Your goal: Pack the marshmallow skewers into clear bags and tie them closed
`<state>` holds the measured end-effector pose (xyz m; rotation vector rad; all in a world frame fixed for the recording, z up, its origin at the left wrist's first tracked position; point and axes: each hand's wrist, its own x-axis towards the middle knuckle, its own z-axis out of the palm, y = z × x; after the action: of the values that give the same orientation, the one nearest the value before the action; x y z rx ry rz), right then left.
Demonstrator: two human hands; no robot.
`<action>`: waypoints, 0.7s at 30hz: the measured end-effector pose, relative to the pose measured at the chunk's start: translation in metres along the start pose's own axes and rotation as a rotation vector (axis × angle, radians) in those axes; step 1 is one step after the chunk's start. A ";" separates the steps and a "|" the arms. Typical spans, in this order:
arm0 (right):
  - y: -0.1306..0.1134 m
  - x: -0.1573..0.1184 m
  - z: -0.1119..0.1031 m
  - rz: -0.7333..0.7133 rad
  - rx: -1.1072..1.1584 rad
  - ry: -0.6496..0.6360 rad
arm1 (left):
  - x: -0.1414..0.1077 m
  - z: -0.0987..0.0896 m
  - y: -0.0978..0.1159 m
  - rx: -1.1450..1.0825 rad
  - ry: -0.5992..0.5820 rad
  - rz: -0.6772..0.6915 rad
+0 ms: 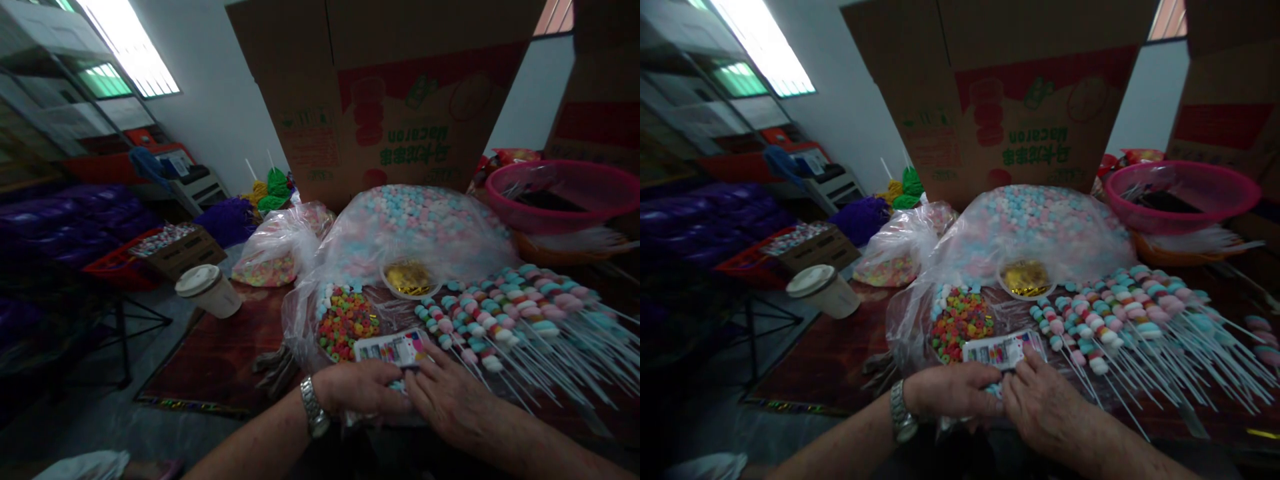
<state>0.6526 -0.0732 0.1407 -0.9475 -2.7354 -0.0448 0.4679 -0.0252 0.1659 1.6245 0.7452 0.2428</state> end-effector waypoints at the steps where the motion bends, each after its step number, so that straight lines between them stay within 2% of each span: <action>1: -0.002 -0.002 0.004 0.111 0.172 -0.060 | -0.002 -0.001 0.003 0.241 -0.032 0.067; 3: -0.005 -0.006 0.011 0.326 0.549 -0.142 | -0.007 -0.002 0.011 0.716 0.014 0.277; 5: -0.011 -0.007 0.015 0.430 0.805 -0.172 | -0.013 -0.003 0.019 1.044 0.052 0.467; 8: -0.016 -0.002 0.017 0.434 0.922 -0.175 | -0.022 -0.005 0.026 1.231 0.114 0.630; 11: -0.005 0.012 0.013 0.437 0.974 -0.167 | -0.026 -0.011 0.020 1.223 0.203 0.641; 13: 0.019 0.028 0.005 0.444 0.988 -0.153 | -0.025 -0.015 0.008 1.078 0.343 0.570; 15: 0.054 0.049 -0.005 0.487 0.920 -0.113 | -0.020 -0.017 -0.007 0.781 0.527 0.473; 16: 0.074 0.062 -0.009 0.567 0.726 -0.051 | -0.017 -0.017 -0.013 0.599 0.605 0.415; 17: 0.095 0.076 -0.012 0.599 0.635 -0.032 | -0.014 -0.016 -0.019 0.409 0.662 0.350; 19: 0.133 0.104 -0.016 0.637 0.502 -0.025 | -0.008 -0.012 -0.026 0.030 0.717 0.199; 21: 0.165 0.126 -0.018 0.666 0.414 -0.010 | -0.002 -0.010 -0.031 -0.302 0.719 0.045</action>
<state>0.6619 0.1310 0.1798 -1.6386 -2.1616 0.6112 0.4503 -0.0178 0.1396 1.2539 1.1450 0.9580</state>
